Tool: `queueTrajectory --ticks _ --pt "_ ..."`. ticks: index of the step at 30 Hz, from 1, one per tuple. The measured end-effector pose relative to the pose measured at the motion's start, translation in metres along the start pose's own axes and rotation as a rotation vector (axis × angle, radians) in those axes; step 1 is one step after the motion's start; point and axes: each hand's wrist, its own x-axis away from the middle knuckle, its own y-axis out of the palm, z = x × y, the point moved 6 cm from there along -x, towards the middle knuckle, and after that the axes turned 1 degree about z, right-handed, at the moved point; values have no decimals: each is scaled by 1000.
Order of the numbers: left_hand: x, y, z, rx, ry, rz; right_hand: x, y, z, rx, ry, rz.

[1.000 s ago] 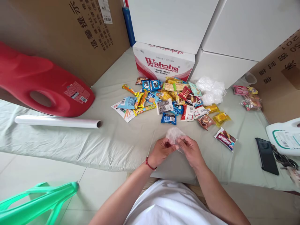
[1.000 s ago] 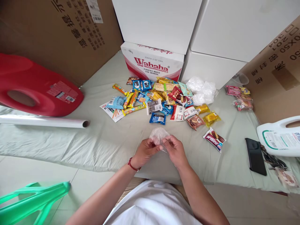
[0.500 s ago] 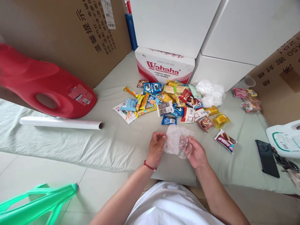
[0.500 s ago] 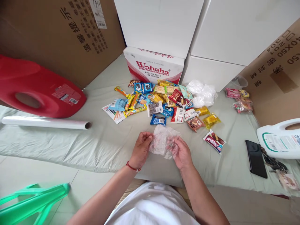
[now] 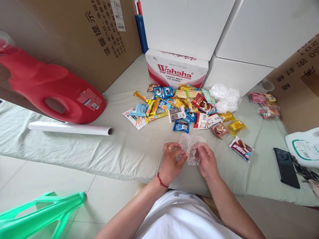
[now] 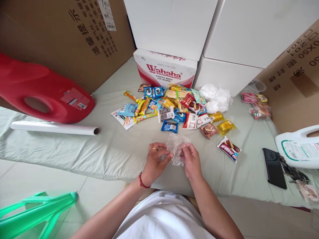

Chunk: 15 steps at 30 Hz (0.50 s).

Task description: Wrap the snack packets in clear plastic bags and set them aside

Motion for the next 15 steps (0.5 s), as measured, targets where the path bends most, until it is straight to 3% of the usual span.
queueTrajectory --ticks 3,8,11,15 --pt "-11 -4 -11 344 -86 -14 -4 -6 -10 205 -150 42" --pt "-27 -20 -31 944 -280 51 -13 -20 -22 151 -67 64" --pt "-34 -35 -43 1096 -341 103 -17 -29 -34 146 -70 83" --pt "-42 -49 -54 1109 -365 100 -20 -39 -42 212 -112 86"
